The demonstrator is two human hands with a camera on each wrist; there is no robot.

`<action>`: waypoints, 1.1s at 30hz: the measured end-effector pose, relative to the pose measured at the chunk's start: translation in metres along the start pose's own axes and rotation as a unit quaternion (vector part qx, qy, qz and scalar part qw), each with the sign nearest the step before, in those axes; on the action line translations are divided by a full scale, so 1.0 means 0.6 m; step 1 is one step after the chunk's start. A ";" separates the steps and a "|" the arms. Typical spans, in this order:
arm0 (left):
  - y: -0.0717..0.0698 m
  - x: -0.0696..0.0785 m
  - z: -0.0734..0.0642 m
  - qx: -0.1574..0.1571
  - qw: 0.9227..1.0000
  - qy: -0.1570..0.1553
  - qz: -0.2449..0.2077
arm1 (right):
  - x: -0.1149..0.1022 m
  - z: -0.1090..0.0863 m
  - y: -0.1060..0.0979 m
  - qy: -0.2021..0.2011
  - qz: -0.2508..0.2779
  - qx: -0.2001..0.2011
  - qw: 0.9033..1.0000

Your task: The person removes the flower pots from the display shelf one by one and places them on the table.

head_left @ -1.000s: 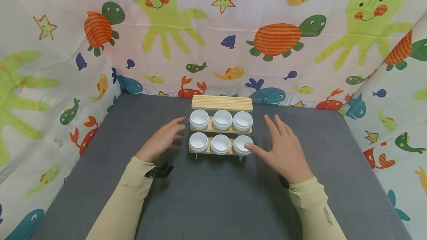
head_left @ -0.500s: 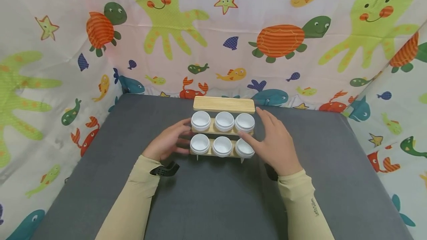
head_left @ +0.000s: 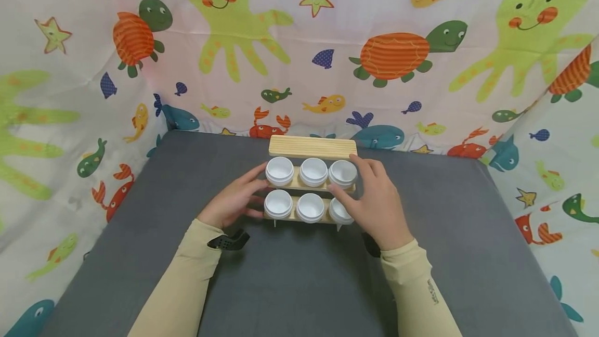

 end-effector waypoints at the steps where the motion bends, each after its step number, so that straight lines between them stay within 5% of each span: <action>1: -0.001 0.000 0.000 0.003 1.000 -0.001 0.000 | -0.001 0.001 0.001 -0.004 -0.001 0.002 1.000; 33: 0.002 -0.012 0.006 -0.008 1.000 -0.011 -0.018 | 0.003 0.004 0.015 -0.004 -0.004 0.005 1.000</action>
Point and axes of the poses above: each hand's wrist, its own z-axis towards the middle knuckle, its own y-axis out of the palm, x = y × z, the point moved 7 cm from there along z, towards the middle knuckle, and after that the axes turned 2 degrees about -y, right-handed, at the moved point
